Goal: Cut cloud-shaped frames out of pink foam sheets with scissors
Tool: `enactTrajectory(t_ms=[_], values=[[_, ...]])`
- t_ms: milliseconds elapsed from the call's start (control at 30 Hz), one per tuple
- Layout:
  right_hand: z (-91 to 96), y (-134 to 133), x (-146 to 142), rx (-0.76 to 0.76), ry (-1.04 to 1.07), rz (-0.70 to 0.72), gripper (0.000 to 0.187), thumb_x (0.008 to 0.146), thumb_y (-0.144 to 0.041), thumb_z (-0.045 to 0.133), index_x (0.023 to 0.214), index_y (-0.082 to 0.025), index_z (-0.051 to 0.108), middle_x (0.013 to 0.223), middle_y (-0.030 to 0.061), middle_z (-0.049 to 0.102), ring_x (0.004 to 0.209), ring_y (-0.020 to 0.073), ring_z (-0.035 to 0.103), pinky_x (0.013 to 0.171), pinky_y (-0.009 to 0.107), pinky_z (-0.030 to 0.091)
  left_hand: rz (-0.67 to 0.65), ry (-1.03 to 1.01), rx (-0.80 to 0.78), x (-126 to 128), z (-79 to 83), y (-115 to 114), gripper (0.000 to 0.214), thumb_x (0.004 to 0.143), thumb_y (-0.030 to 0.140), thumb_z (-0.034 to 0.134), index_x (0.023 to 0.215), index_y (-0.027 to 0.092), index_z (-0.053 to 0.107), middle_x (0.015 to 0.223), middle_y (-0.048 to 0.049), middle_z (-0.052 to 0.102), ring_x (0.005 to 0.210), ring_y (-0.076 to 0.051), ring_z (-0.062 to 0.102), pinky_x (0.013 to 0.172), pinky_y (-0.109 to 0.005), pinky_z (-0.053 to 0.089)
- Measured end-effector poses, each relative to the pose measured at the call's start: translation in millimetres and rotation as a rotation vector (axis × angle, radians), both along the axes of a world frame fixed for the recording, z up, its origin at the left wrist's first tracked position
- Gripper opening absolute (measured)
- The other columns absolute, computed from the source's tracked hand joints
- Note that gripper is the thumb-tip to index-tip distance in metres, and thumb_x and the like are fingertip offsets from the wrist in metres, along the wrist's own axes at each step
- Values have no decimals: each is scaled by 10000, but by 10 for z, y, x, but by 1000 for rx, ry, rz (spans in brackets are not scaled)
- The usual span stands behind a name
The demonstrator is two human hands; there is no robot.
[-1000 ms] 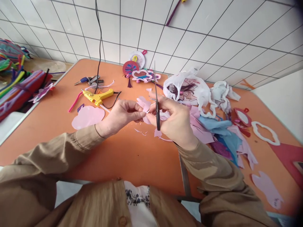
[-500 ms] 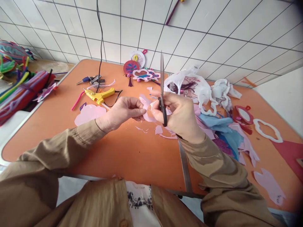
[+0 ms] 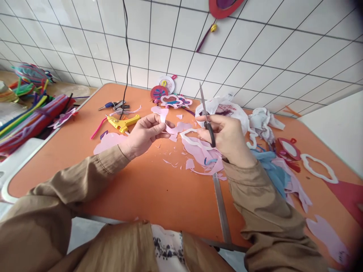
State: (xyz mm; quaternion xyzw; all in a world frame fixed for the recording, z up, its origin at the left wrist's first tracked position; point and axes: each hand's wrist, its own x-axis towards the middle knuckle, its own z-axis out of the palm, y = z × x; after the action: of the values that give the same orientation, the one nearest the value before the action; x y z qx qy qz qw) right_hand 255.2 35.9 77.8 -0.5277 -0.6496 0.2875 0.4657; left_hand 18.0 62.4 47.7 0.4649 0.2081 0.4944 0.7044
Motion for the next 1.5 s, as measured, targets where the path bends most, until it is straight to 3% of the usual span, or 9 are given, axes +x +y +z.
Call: enactTrajectory(t_ms=[100,233,333,500,667,833,1067,1300,1500], values=[[-71,92,-34,-34,173,-32,236,648,-210,799,855,-259,696,591,-54,656,569,170,670,473,253,455,-16,-1,43,-14,12,13,364,730,367,945,794,156,655,872,-44,782,787,-127,737,730,-226,612],[-84,126,-81,-160,444,147,280,652,-342,830,847,-245,654,600,-58,675,546,157,684,489,256,481,-45,25,43,-42,26,31,376,723,384,948,824,157,666,873,-46,782,753,-132,748,727,-240,624],[-101,123,-114,-191,480,193,376,674,-484,839,871,-233,640,613,-49,670,537,155,680,490,265,482,-98,87,42,-64,33,40,402,727,408,944,829,145,657,832,-54,777,704,-141,753,684,-243,627],[-207,109,-190,-80,511,105,387,605,-333,913,867,-255,640,645,-92,638,549,117,644,544,260,533,-117,135,-28,-80,31,63,434,692,408,966,815,132,655,747,-56,767,673,-159,764,641,-233,623],[-254,31,-270,65,467,39,295,680,-249,840,925,-277,678,734,-68,659,595,122,622,532,272,546,-94,113,-112,-60,7,75,447,674,448,966,845,122,711,758,-61,776,671,-156,769,643,-224,631],[-221,-67,-364,225,301,-8,270,723,-297,808,956,-268,673,682,-68,647,581,136,622,534,288,548,-93,182,-47,-3,43,11,422,585,355,1011,819,121,749,737,-34,764,634,-124,722,598,-208,605],[-201,-93,-327,251,183,-8,266,737,-349,849,953,-276,711,633,-67,619,556,152,599,535,304,513,-41,238,17,-49,92,30,398,604,393,980,767,113,747,632,-40,720,544,-122,674,522,-211,536],[-171,-3,-142,373,82,-224,343,750,-321,877,1050,-272,719,815,4,749,751,224,735,717,397,596,22,396,163,-112,212,4,197,685,264,885,751,131,757,632,-15,703,520,-84,600,525,-209,503],[-120,-138,-279,197,181,24,389,757,-331,870,1106,-286,704,829,-1,779,734,207,743,618,346,587,-71,465,219,-98,234,-36,197,714,280,877,790,125,780,661,-45,736,535,-91,602,524,-205,512]])
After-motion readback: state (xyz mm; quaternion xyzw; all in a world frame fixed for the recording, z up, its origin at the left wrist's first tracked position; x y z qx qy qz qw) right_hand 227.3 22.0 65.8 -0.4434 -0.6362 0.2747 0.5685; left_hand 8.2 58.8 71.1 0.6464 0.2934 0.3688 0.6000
